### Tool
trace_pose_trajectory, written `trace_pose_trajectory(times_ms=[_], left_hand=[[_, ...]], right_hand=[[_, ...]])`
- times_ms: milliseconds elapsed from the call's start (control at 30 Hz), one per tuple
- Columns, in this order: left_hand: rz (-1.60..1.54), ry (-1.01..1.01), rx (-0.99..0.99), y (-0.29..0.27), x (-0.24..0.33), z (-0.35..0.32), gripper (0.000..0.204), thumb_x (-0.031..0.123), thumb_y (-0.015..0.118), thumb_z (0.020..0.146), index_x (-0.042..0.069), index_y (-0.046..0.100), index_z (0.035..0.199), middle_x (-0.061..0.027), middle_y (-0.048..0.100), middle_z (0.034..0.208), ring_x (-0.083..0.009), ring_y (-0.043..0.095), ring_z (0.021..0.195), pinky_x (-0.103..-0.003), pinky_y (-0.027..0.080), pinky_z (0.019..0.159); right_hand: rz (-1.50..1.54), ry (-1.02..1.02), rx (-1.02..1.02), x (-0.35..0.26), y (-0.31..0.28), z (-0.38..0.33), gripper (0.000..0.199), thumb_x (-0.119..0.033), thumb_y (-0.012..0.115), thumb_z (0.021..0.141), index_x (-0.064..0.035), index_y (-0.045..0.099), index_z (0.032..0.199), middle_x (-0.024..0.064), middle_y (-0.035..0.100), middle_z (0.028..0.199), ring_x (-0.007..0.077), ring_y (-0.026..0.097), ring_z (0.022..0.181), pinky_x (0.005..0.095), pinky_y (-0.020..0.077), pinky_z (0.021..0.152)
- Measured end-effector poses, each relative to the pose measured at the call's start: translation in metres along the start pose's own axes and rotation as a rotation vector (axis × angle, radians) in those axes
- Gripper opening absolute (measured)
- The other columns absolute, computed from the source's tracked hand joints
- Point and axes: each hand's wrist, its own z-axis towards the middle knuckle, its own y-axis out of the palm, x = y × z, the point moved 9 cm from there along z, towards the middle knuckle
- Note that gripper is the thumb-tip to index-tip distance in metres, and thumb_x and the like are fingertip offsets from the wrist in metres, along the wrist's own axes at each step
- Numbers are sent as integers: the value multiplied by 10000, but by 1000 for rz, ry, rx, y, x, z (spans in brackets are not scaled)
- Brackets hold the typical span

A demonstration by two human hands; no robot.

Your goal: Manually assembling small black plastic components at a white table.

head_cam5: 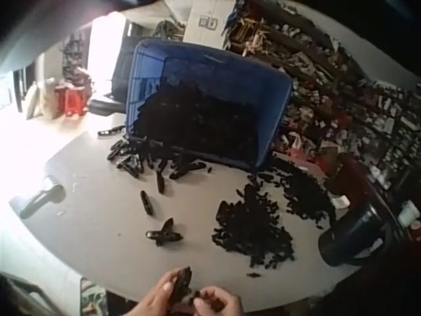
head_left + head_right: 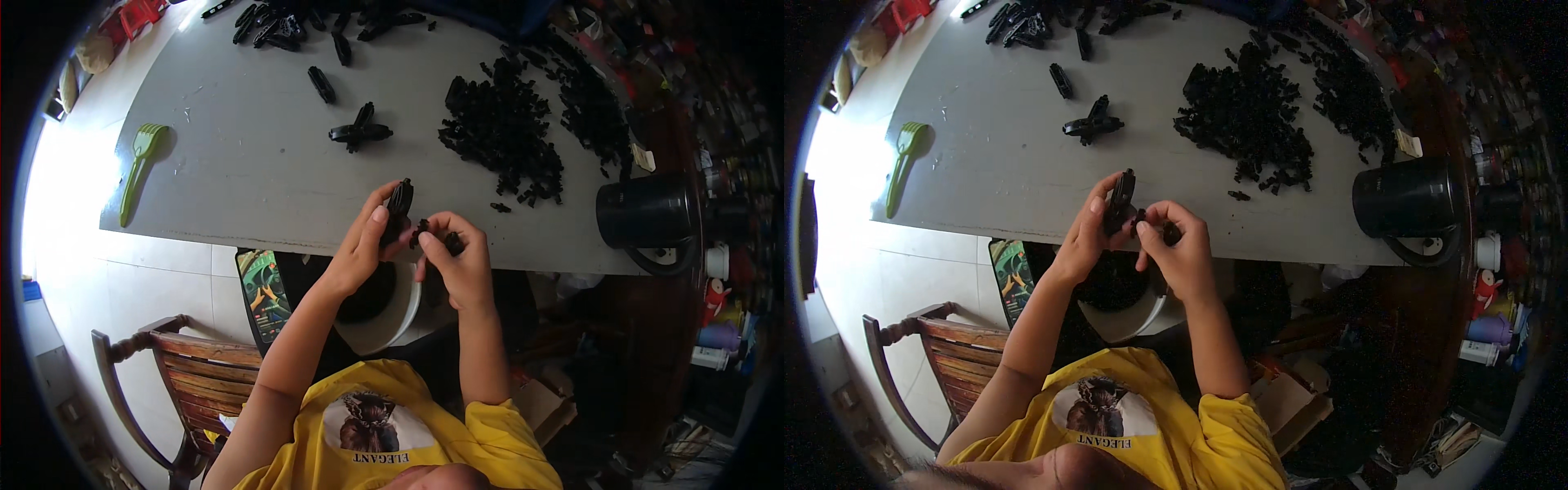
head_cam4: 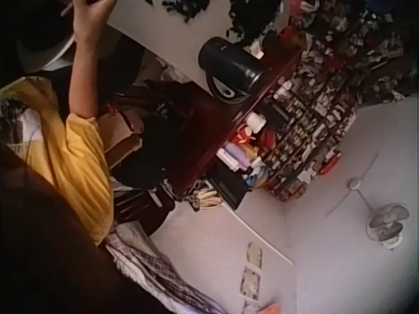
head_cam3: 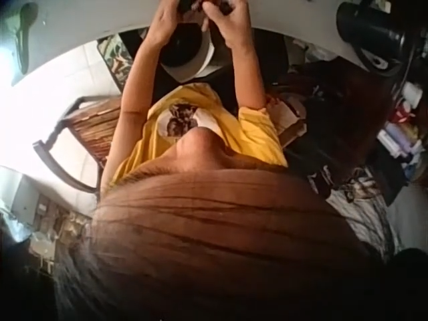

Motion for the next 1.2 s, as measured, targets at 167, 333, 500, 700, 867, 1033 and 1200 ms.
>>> trace_pose_trajectory(times_ms=[167, 333, 500, 700, 867, 1033, 1200], left_hand=[[69, -23, -65, 5, 1, -2, 573, 341, 371, 940, 35, 223, 1400, -115, 421, 1208, -195, 479, 1021, -295, 419, 896], [370, 270, -236, 22, 21, -8, 633, 147, 494, 892, 0, 165, 1412, -197, 329, 1376, -272, 352, 1255, -324, 265, 1026], [431, 325, -282, 25, 29, -21, 677, 77, 499, 878, -14, 108, 1423, -217, 226, 1450, -272, 232, 1353, -329, 187, 1080], [368, 260, -327, 30, 24, -29, 688, 48, 496, 875, -19, 89, 1426, -205, 202, 1462, -259, 198, 1366, -335, 165, 1091], [325, 182, -335, 23, 15, -33, 680, 58, 492, 878, -20, 97, 1426, -208, 211, 1458, -262, 219, 1359, -339, 176, 1087], [251, 82, -311, 26, 8, -44, 672, 52, 478, 882, -11, 96, 1431, -190, 249, 1442, -248, 292, 1313, -314, 217, 1058], [258, -30, -272, 18, 3, -49, 682, 43, 467, 886, 4, 70, 1440, -176, 298, 1420, -236, 387, 1243, -287, 277, 1010]], right_hand=[[-299, -23, -92, -6, 13, -3, 80, 36, 579, 800, 34, 578, 880, 35, 584, 771, 81, 552, 554, 195, 432, 475], [-458, -236, 28, -28, 5, -8, 104, 60, 585, 789, 7, 611, 876, 56, 588, 792, 107, 562, 547, 228, 436, 466], [-483, -330, -24, -33, 7, -16, 93, 78, 605, 770, 22, 624, 842, 45, 572, 774, 79, 521, 546, 200, 413, 493], [-412, -280, -80, -27, 10, -17, 91, 70, 629, 758, 14, 627, 829, 34, 565, 736, 72, 516, 576, 199, 416, 505], [-213, -140, 24, -8, 1, -21, 139, -21, 681, 770, -10, 574, 856, -1, 541, 716, 53, 505, 603, 191, 415, 532], [-139, -115, 1, 0, 5, -28, 137, -28, 673, 784, -8, 558, 856, -1, 542, 712, 55, 506, 604, 189, 411, 555], [-34, -22, 84, 12, 2, -32, 108, -18, 659, 786, -1, 552, 797, 18, 556, 701, 66, 521, 580, 192, 404, 543]])
